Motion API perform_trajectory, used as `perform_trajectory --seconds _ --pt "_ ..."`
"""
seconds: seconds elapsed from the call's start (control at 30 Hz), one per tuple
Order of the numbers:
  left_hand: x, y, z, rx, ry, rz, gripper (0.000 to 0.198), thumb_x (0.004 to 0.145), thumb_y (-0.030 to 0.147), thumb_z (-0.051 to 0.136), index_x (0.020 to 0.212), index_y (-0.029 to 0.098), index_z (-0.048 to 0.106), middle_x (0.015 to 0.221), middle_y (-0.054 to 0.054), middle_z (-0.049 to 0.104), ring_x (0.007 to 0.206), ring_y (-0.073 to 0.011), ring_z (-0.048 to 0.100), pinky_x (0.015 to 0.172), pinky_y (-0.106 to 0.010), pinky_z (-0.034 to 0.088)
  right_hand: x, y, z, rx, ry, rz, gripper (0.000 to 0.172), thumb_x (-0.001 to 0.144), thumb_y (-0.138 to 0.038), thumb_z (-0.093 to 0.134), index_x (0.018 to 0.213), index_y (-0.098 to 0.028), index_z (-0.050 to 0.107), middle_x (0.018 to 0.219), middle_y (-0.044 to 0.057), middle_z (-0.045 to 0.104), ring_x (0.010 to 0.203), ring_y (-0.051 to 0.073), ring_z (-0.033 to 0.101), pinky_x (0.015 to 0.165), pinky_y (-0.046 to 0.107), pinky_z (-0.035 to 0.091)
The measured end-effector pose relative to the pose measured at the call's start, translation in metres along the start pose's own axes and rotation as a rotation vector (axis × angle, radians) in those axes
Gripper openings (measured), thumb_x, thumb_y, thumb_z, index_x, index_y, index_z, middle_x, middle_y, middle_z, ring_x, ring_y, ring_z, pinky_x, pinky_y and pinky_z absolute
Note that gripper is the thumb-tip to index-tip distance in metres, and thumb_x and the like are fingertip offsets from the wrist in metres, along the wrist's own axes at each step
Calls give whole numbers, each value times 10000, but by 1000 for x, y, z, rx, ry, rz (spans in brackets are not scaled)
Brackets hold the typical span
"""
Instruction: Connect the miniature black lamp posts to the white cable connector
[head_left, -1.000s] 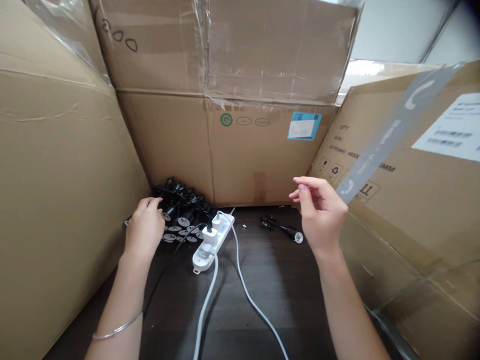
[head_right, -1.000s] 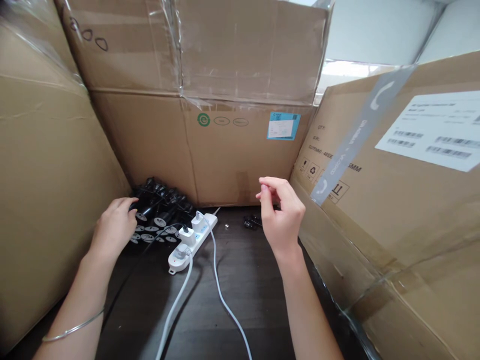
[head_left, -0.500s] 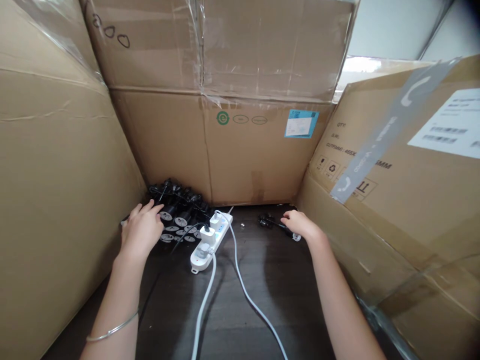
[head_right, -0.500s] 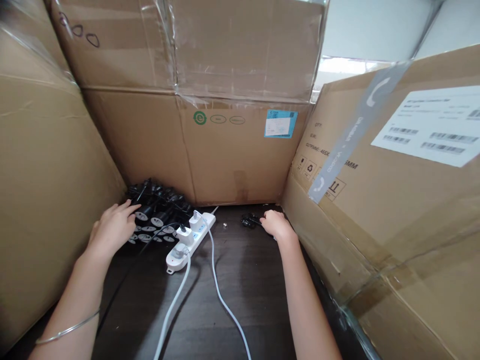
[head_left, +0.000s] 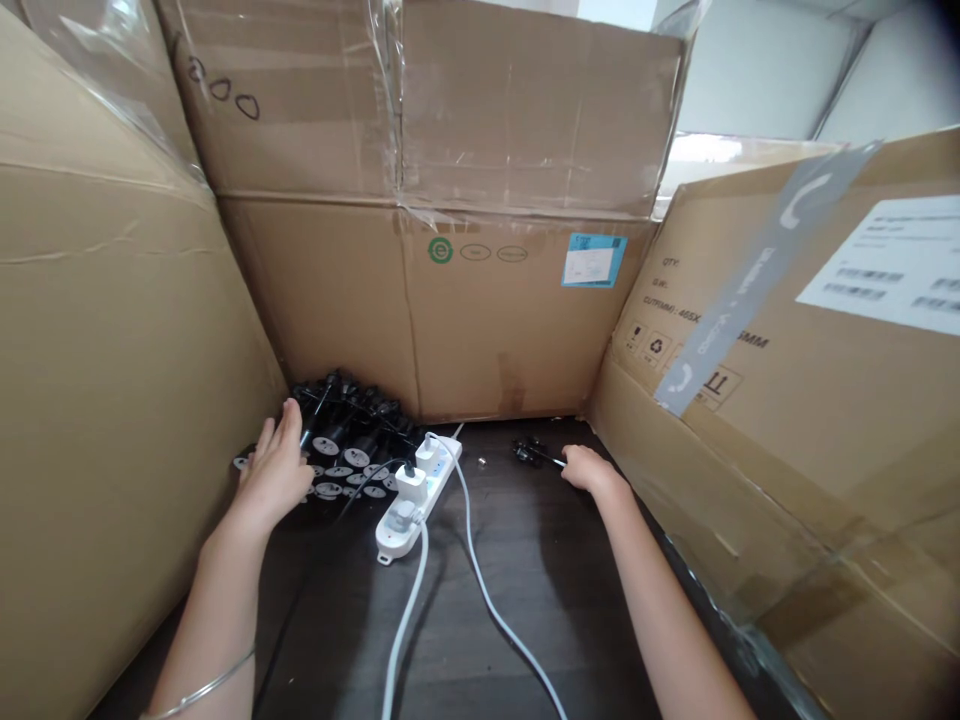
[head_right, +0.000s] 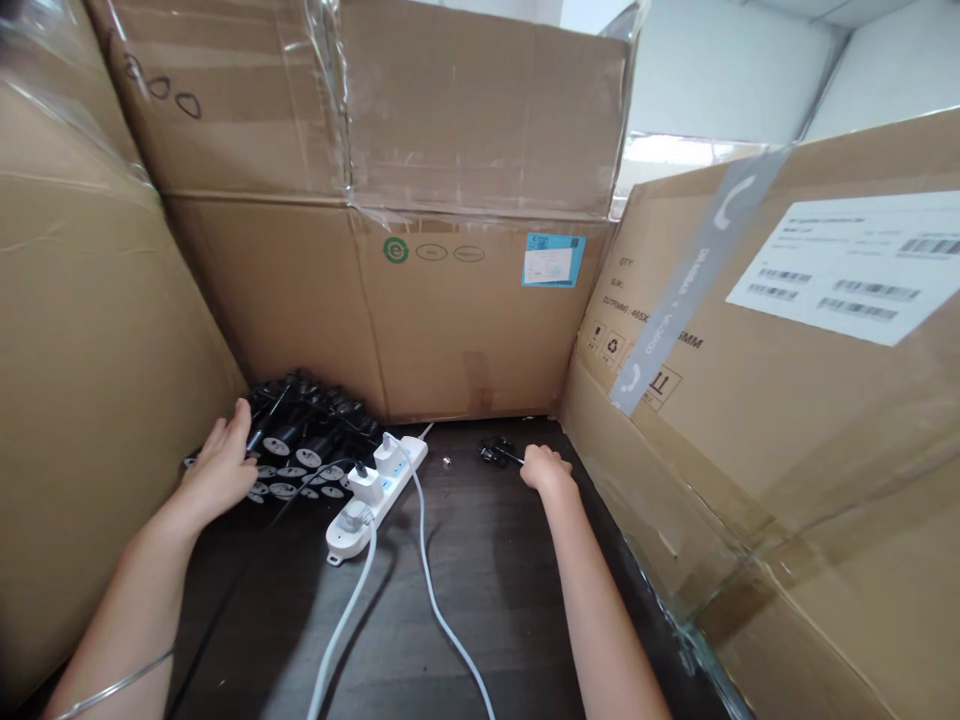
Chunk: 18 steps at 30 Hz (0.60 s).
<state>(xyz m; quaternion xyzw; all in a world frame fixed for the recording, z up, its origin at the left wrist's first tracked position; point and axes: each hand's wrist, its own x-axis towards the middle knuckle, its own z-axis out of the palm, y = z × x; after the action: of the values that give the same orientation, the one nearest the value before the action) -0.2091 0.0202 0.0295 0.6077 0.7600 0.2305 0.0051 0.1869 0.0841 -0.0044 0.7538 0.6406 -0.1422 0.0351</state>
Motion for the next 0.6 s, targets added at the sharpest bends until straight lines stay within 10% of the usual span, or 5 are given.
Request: perform_trajectory --seconds 0.17,0.6 --pt "-2 3 3 69 55 -22 690 790 203 355 1449 163 158 1513 -24 100 1381 -317 -45 1096 -563 74 -1 1 4 16 -9 0 262 883 -257 550 1113 -133 552 1164 91 537 1051 222 531 886 433 447" --pt "-1 2 15 -35 175 51 828 798 221 452 1433 158 -76 1496 -126 -151 1332 -399 -162 1024 -660 34 -10 4 -21 605 72 -240 164 851 -200 578 984 -105 586 960 64 608 889 174 589 813 366 480"
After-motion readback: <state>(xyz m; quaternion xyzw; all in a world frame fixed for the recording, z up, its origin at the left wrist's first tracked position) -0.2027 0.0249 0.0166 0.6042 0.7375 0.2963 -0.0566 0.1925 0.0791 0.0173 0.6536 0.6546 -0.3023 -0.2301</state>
